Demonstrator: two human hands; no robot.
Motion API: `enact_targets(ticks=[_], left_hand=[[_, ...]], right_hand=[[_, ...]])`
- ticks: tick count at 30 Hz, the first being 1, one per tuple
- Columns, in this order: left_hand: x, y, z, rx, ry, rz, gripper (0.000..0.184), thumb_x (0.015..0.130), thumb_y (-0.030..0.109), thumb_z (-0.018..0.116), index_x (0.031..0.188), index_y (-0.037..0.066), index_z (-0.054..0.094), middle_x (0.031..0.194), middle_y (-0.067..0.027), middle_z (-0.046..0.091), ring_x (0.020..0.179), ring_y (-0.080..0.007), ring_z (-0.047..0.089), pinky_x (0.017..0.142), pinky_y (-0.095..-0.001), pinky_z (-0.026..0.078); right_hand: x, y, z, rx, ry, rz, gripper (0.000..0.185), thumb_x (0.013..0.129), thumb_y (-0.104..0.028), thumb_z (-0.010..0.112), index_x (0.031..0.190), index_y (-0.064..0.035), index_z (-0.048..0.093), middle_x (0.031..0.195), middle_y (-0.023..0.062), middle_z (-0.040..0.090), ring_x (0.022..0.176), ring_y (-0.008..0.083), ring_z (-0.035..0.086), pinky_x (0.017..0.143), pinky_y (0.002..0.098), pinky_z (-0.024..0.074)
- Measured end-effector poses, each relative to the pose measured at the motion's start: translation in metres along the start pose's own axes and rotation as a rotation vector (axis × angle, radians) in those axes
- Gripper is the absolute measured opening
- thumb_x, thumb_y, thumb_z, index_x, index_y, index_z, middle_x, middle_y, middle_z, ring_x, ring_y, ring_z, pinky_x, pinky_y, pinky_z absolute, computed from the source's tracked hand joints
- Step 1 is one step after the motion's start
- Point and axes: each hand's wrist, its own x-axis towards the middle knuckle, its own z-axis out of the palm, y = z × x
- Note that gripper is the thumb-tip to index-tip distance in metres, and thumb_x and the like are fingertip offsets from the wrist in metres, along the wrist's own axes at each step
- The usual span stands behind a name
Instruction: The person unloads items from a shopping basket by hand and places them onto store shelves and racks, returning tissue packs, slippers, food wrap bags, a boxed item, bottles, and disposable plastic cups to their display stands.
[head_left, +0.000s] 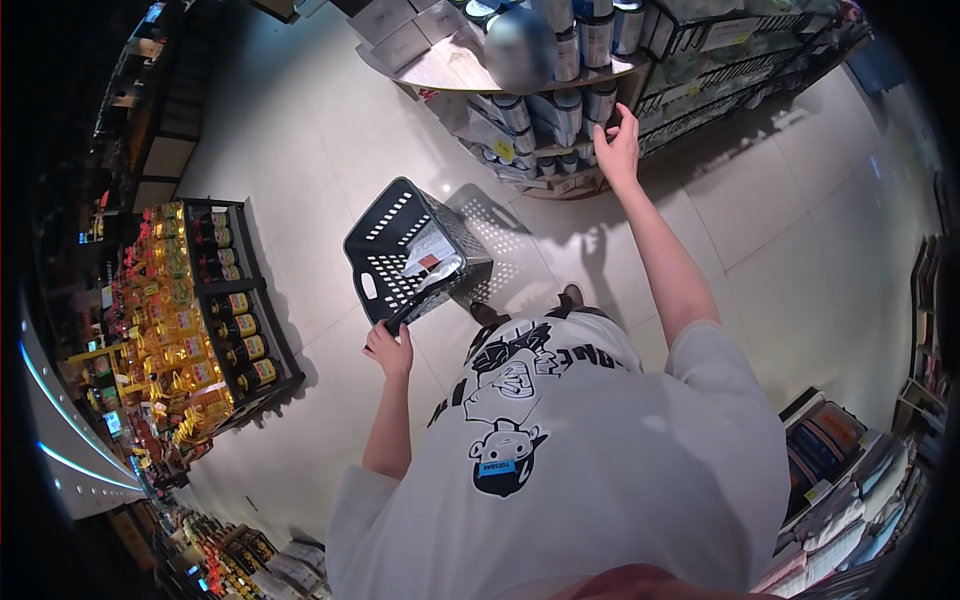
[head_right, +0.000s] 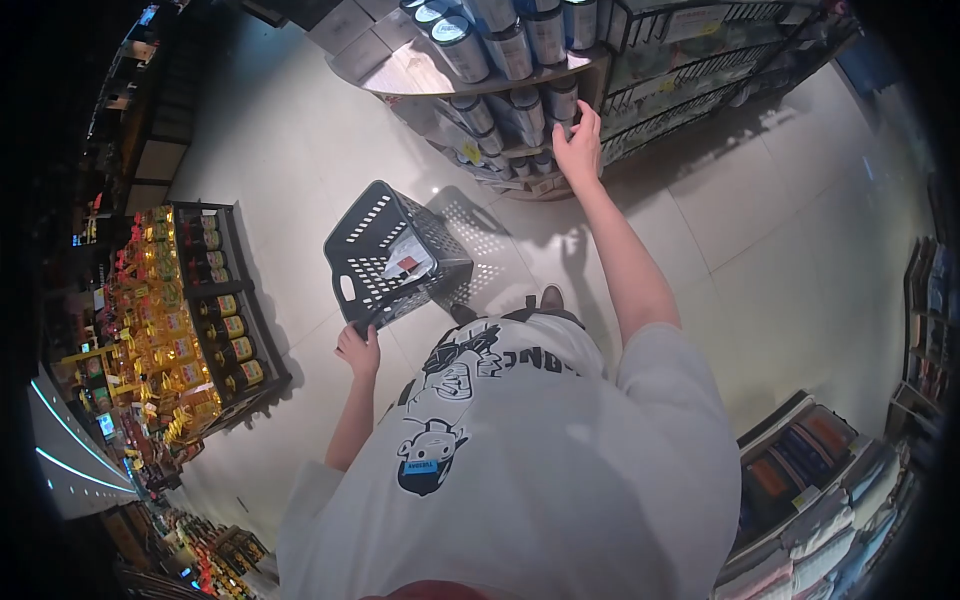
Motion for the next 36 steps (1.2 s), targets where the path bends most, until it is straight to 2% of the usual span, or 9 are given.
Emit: enact_targets(ticks=[3,5,8,15,18,20,21,25,36], left_hand=[[0.002,0.003,0.001,0.007,0.020,0.000,0.058,0.092,0.044,0.066,0.136,0.009,0.051,0.134,-0.0116,0.053,0.136,-0.0320,0.040,0.114,-0.0702,0.014],[0.002,0.004,-0.001,0.005,0.021,-0.003,0.059,0.091,0.045,0.067,0.136,0.009,0.051,0.134,-0.0113,0.053,0.136,-0.0319,0.040,0.114,-0.0702,0.015],[0.003,0.004,-0.003,0.002,0.007,0.005,0.062,0.089,0.046,0.068,0.136,0.009,0.051,0.133,-0.0112,0.053,0.135,-0.0319,0.040,0.114,-0.0693,0.014],[0.001,0.000,-0.001,-0.028,0.007,0.027,0.064,0.087,0.047,0.070,0.136,0.010,0.050,0.132,-0.0116,0.053,0.136,-0.0324,0.040,0.114,-0.0689,0.013],[0.002,-0.001,-0.002,-0.026,-0.003,0.024,0.065,0.087,0.047,0.071,0.136,0.010,0.050,0.133,-0.0119,0.053,0.136,-0.0329,0.039,0.114,-0.0699,0.013],[0.003,0.001,-0.003,-0.024,-0.007,0.019,0.066,0.087,0.047,0.071,0.136,0.010,0.050,0.133,-0.0120,0.053,0.137,-0.0331,0.039,0.114,-0.0705,0.012],[0.002,0.003,-0.004,-0.026,-0.009,0.012,0.066,0.087,0.047,0.071,0.137,0.010,0.049,0.134,-0.0120,0.052,0.137,-0.0332,0.039,0.114,-0.0710,0.012],[0.002,0.003,-0.003,-0.015,-0.007,0.012,0.067,0.086,0.047,0.071,0.137,0.010,0.049,0.135,-0.0119,0.051,0.138,-0.0335,0.038,0.114,-0.0728,0.013],[-0.001,0.002,-0.002,-0.044,0.004,0.015,0.068,0.084,0.046,0.074,0.137,0.011,0.049,0.135,-0.0115,0.051,0.137,-0.0342,0.038,0.114,-0.0730,0.012]], right_hand=[[0.028,0.015,0.007,0.002,0.001,-0.022,0.050,0.087,-0.015,0.068,0.131,-0.0001,0.049,0.126,0.0228,0.057,0.100,0.0367,0.064,0.086,0.0473,0.0517],[0.043,0.020,0.006,-0.197,-0.101,0.019,0.036,0.087,-0.014,0.066,0.117,0.0015,0.054,0.116,0.0274,0.061,0.105,0.0466,0.062,0.086,0.0539,0.0502],[0.048,0.020,0.008,-0.208,-0.054,-0.018,0.027,0.086,-0.013,0.066,0.105,0.0015,0.054,0.106,0.0287,0.064,0.104,0.0508,0.060,0.086,0.0570,0.0487],[0.051,0.020,0.014,-0.238,-0.081,0.033,0.028,0.086,-0.014,0.067,0.105,0.0014,0.053,0.108,0.0280,0.064,0.105,0.0498,0.060,0.087,0.0563,0.0487],[0.038,0.023,0.016,-0.254,-0.004,0.023,0.031,0.085,-0.016,0.069,0.108,-0.0005,0.055,0.107,0.0231,0.065,0.103,0.0446,0.063,0.087,0.0531,0.0501],[0.014,0.020,0.015,-0.009,0.200,0.110,0.034,0.084,-0.019,0.071,0.111,-0.0043,0.057,0.107,0.0156,0.066,0.098,0.0360,0.066,0.085,0.0480,0.0516],[0.005,0.019,0.015,-0.035,0.095,0.169,0.039,0.083,-0.021,0.074,0.116,-0.0072,0.058,0.104,0.0100,0.066,0.090,0.0288,0.067,0.082,0.0439,0.0523],[-0.021,0.019,0.025,-0.179,-0.130,0.137,0.047,0.085,-0.034,0.075,0.120,-0.0069,0.060,0.104,0.0115,0.070,0.088,0.0330,0.070,0.078,0.0472,0.0533],[0.009,0.012,0.045,-0.354,-0.180,0.100,0.034,0.085,-0.028,0.072,0.118,-0.0163,0.069,0.101,0.0140,0.073,0.099,0.0374,0.069,0.084,0.0496,0.0556]])
